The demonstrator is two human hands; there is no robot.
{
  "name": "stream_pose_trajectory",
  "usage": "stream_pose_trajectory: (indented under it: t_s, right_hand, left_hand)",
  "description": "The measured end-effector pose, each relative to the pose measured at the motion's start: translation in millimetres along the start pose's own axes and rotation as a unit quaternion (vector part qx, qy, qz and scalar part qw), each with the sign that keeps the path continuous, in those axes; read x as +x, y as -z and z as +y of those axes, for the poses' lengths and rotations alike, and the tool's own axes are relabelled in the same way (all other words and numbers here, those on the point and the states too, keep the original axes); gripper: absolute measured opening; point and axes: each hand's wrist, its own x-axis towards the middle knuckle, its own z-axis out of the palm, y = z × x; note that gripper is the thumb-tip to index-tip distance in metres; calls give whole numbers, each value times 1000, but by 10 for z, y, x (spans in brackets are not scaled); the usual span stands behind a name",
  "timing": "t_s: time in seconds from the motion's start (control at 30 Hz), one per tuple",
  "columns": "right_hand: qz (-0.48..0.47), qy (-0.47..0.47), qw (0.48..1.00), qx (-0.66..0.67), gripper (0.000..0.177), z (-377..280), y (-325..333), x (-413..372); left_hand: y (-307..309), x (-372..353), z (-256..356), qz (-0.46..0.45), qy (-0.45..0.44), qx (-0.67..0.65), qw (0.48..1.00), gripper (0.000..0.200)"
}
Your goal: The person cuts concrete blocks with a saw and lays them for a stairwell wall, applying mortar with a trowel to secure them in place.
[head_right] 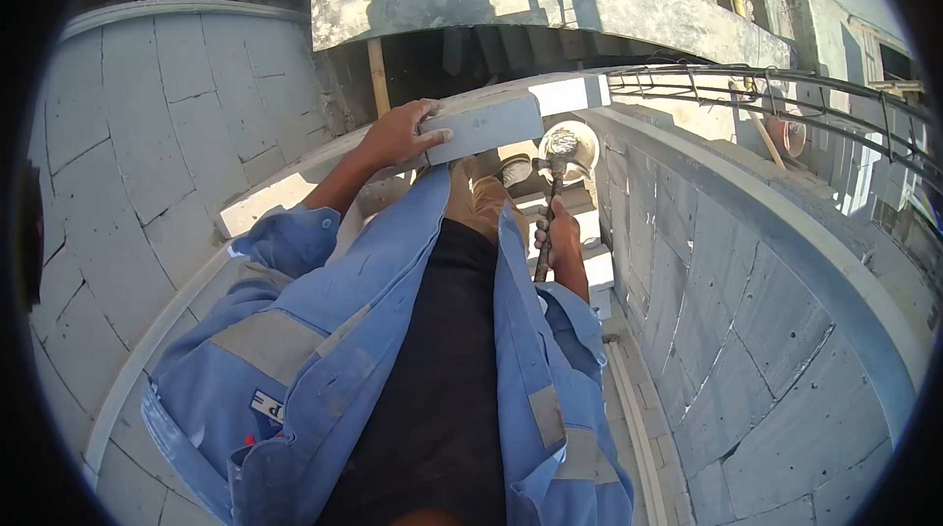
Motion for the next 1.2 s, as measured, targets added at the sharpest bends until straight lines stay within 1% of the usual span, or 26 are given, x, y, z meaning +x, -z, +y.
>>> stream_pose_trajectory:
  t_s: [0.03,0.07,0.1,0.13,0.2,0.23,0.27,0.3,0.33,0.4,0.47,0.53,0.6,0.67,0.73,0.8,0.83,0.9,0.93,1.0,1.03,1.13,1.2]
  right_hand:
    - [-45,-51,992,104,39,99,3,103]
    - [-90,-102,969,207,38,190,1,207]
    - [-115,-140,946,269,37,237,-27,283]
    - [-118,-139,943,278,37,291,-71,358]
    - [-194,-164,883,395,36,385,-164,474]
    - [-205,-167,874,407,39,398,-230,509]
    - [-203,-164,868,422,39,453,-304,580]
    - [-194,-153,879,408,38,461,-399,614]
    - [-185,-141,889,394,37,457,-486,642]
    - [-194,-144,875,420,38,476,-656,680]
    - [-204,-148,862,440,39,427,-824,622]
    - [-224,-172,846,453,39,385,-990,616]
    - [-225,-178,842,456,40,360,-1098,614]
    - [-268,-189,834,443,40,367,-1159,643]
    - [-266,-189,836,442,39,448,-1213,675]
    - [-261,-163,843,441,36,498,-1250,637]
    - [-261,-164,843,441,36,504,-1300,635]
    - [-179,-172,866,435,34,593,-1437,789]
    - [-177,-173,864,438,34,664,-1467,868]
    - [-294,-159,845,418,31,732,-1458,957]
    - [-293,-159,844,420,31,766,-1446,1002]
    - [-299,-171,846,407,31,637,-1419,809]
    - [-301,-178,847,401,30,558,-1399,674]
  left_hand:
    - [82,63,-15,-2,-3,9,1000,81]
    - [156,116,-33,-22,-59,65,996,84]
    - [208,142,-36,-44,-114,119,985,88]
    - [229,157,-31,-48,-118,128,984,88]
    - [233,180,-17,-76,-151,219,961,86]
    - [242,188,-10,-84,-157,228,957,86]
    - [254,196,-6,-116,-123,189,967,82]
    - [266,219,15,-146,-89,152,974,78]
    - [260,219,31,-155,-97,163,970,78]
    - [225,150,54,-133,-64,119,982,71]
    - [238,138,76,-143,-66,129,979,72]
    - [236,118,138,-145,-64,137,978,73]
    - [261,69,211,-150,-64,133,978,76]
    - [263,57,212,-148,-69,139,977,77]
    - [256,58,193,-145,-75,141,976,78]
    - [252,78,171,-148,-87,150,974,79]
    - [249,81,154,-148,-85,150,974,79]
    - [251,68,159,-136,-93,158,974,78]
    - [251,75,130,-140,-93,159,973,78]
    - [229,102,86,-141,-88,148,975,76]
    - [217,122,67,-143,-89,148,975,76]
    - [235,105,81,-152,-75,139,976,74]
    - [239,80,113,-152,-85,122,977,73]
